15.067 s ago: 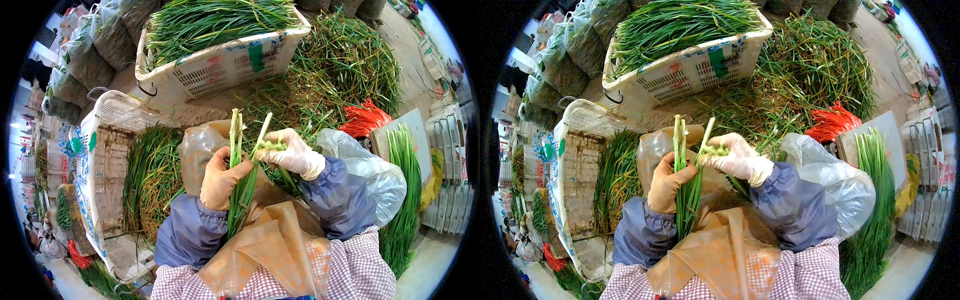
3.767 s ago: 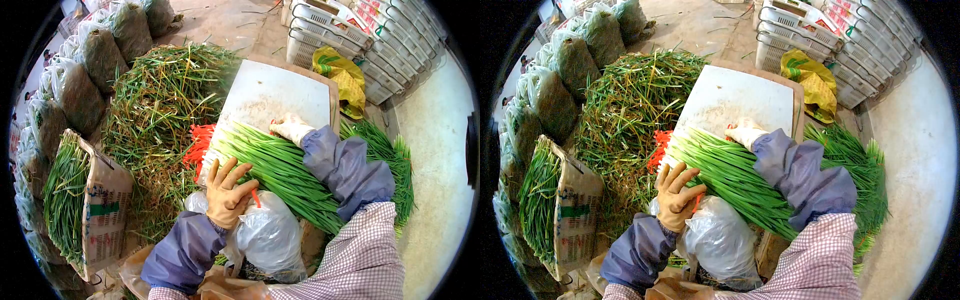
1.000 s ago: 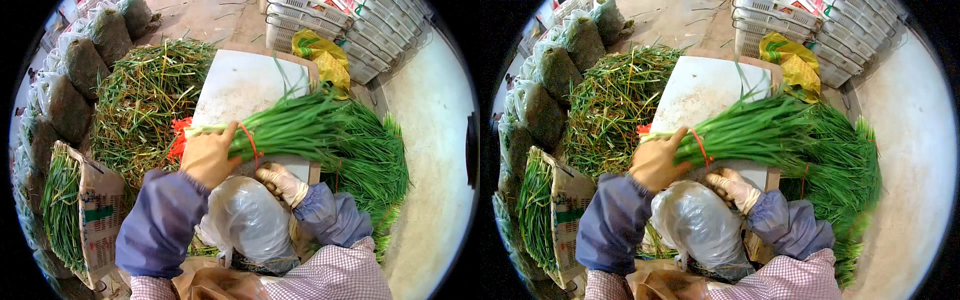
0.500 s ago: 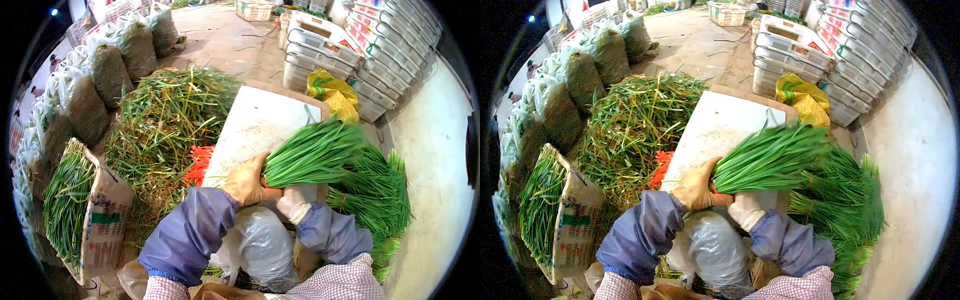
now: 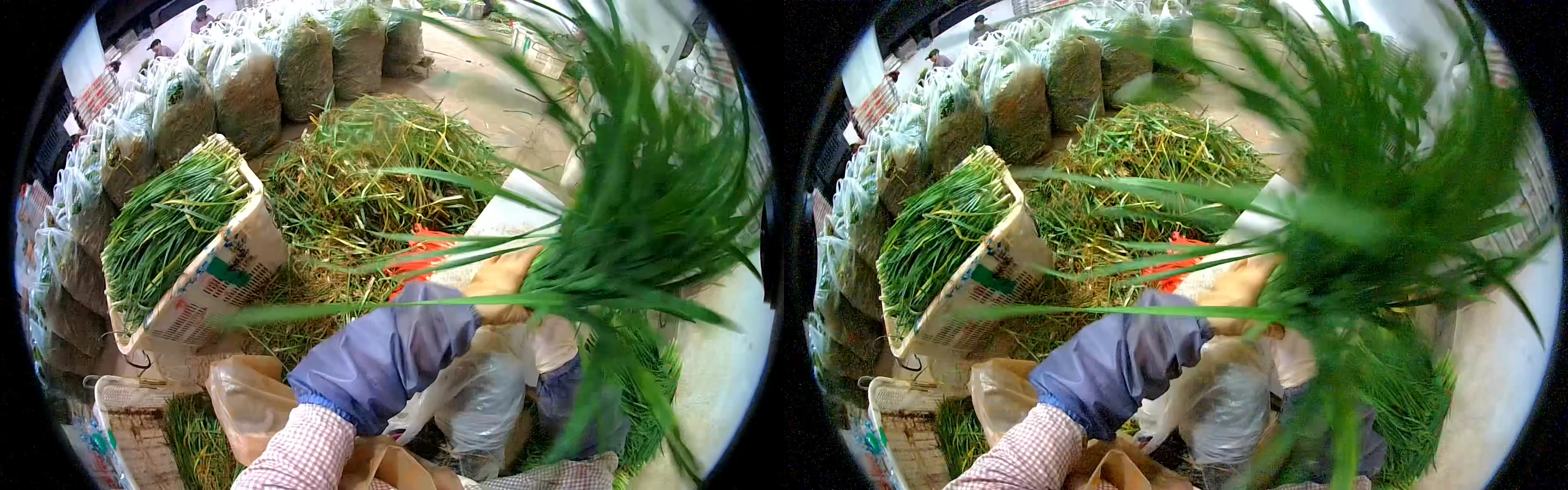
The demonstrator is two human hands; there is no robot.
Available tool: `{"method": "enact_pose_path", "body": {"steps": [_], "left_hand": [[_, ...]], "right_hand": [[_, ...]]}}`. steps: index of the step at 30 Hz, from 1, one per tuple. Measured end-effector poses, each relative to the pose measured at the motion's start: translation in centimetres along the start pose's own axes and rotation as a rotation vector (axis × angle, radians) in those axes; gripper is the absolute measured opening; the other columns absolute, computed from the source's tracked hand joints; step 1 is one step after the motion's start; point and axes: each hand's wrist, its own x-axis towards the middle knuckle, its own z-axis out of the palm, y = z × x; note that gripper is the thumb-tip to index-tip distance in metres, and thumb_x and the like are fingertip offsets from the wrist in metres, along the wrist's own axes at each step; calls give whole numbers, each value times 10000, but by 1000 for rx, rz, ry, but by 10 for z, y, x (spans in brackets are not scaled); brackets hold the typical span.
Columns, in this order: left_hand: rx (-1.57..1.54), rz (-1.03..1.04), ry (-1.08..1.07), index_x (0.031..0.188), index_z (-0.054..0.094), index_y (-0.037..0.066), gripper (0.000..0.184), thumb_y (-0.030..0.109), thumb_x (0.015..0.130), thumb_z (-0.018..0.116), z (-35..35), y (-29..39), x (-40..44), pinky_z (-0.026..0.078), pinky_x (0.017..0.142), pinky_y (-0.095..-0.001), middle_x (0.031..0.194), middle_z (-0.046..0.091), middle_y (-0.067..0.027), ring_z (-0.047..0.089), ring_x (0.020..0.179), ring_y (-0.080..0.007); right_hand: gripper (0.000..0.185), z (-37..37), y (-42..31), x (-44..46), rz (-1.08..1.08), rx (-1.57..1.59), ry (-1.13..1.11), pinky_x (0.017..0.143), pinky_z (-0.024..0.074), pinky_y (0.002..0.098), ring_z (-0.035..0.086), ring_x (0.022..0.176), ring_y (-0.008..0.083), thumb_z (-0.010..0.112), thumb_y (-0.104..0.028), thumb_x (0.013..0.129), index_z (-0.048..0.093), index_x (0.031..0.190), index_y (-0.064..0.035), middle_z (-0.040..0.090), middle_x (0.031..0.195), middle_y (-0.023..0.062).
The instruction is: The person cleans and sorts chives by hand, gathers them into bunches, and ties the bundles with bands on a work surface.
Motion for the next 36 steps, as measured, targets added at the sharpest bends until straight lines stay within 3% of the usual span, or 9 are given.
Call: {"method": "enact_pose_path", "body": {"steps": [4,8,11,14,18,23,31,34,36], "left_hand": [[-136,-85,-552,1407,262,23,1100,319,534,860,-56,41,53,375,991,-415,1183,562,-240,531,1127,-381],[458,-101,-621,1413,299,90,1175,613,481,788,-18,13,31,251,1029,-574,1329,483,-152,464,1227,-298],[686,-102,-584,1425,275,125,903,326,679,740,11,-15,-18,159,1092,-580,1386,399,-142,386,1288,-312],[988,84,-328,1418,289,111,668,191,807,547,34,-28,-40,127,1105,-573,1392,406,-147,365,1307,-323],[1026,164,-421,1412,294,95,621,237,844,502,46,-5,-31,102,1111,-568,1405,397,-158,353,1321,-328],[687,-204,-595,1394,316,33,771,316,761,652,43,-2,-13,233,1071,-542,1200,554,-196,546,1123,-321],[705,-212,-647,1272,398,36,779,318,655,780,47,-8,-2,389,928,-511,1019,619,-194,608,967,-352],[823,-78,-552,1277,405,40,777,315,653,778,50,-12,-13,387,929,-514,1014,622,-185,601,980,-342],[806,3,-547,1282,443,53,589,319,787,621,51,-23,-23,307,1008,-544,1051,605,-107,587,999,-291]], "right_hand": [[83,16,-3,-2,-35,1375,93,592,428,256,523,689,152,532,-92,889,554,941,-31,557,796,49],[179,26,4,-14,35,673,-171,645,449,286,561,684,164,543,-142,889,640,958,-9,639,769,78],[230,54,55,-48,28,565,-198,671,459,281,563,731,110,557,-204,917,650,968,0,668,810,95],[162,31,45,-79,-178,160,145,688,477,357,601,737,252,583,-159,862,645,892,-12,626,816,115],[105,28,2,-50,-549,406,601,780,480,369,601,881,317,633,-102,807,629,834,0,628,966,146],[339,27,-9,-40,-69,1484,183,552,384,215,454,565,78,505,-249,960,555,727,-8,575,697,55],[235,92,48,-81,128,1464,210,576,368,243,440,631,87,527,-183,930,587,784,-9,521,672,-1],[225,60,60,-73,-156,1180,-31,638,424,268,508,695,107,572,-209,915,616,886,9,567,724,19],[209,39,57,-77,-319,910,313,709,475,323,590,833,221,597,-202,878,613,900,6,613,908,117]]}}
